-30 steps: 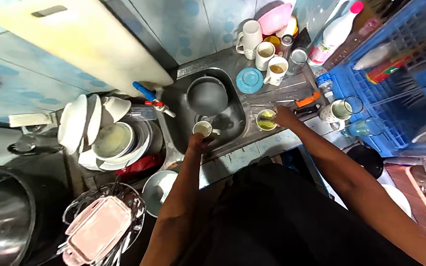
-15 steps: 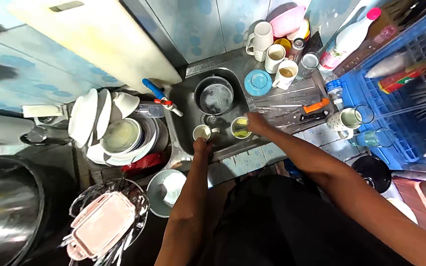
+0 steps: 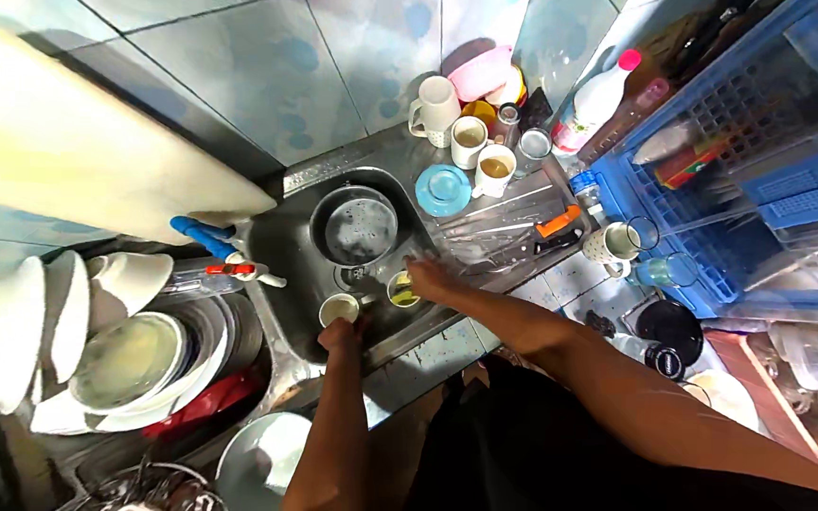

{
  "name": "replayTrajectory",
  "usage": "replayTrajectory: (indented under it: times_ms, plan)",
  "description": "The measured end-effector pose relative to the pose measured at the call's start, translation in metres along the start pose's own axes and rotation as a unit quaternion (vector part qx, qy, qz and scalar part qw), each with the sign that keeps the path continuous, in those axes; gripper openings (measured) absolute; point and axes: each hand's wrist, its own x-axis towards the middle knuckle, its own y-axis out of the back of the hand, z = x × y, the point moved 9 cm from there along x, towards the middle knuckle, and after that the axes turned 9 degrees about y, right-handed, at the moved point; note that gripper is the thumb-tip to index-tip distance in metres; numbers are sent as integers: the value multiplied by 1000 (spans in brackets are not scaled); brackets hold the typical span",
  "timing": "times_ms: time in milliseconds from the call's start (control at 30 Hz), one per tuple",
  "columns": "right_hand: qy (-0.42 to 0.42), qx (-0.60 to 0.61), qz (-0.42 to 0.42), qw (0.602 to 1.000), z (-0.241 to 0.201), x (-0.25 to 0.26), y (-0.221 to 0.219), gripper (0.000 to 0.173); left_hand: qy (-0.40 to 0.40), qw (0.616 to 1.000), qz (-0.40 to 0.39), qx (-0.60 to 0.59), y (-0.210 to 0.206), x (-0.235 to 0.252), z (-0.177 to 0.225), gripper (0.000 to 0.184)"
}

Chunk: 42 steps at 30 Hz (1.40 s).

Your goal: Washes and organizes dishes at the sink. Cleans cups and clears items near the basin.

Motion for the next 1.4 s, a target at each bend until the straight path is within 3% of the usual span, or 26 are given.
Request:
replayTrajectory:
  times_ms: [67,200,267,367,600,700,833,967,1067,1267,1400]
  plan:
    - [-34,8,29,999,20,-35,46,65,-6,1000,4,9,0,-2,3,31]
    - [-103,-86,24,991,111,-98,128,68,-25,999,15,40,2,-8,7,26]
    - [-128,-131,-7,983,158,-118,147,86,-40,990,31,132,3,-12,12,29]
    - [-141,-201,-62,967,195,-129,148,95,-45,985,49,160,5,-17,14,30]
    - [-62,-228,-68,969,199,-127,117,105,-35,996,13,86,2,-10,9,36]
    - [-3,-253,-67,965,195,-126,96,97,-34,997,8,70,2,-15,10,34]
    - [33,-295,-68,953,176,-131,80,100,-28,996,27,84,12,-16,10,36]
    - [19,-285,-93,954,155,-144,76,92,-14,998,28,56,18,-8,5,48]
    - [12,-278,-106,955,151,-147,83,81,-21,999,10,40,22,-16,9,46]
    - [-15,-164,-50,985,114,-142,119,65,-129,991,7,25,46,-47,13,72]
    - [6,-138,-14,990,68,-102,136,61,-206,977,2,45,53,-55,10,62]
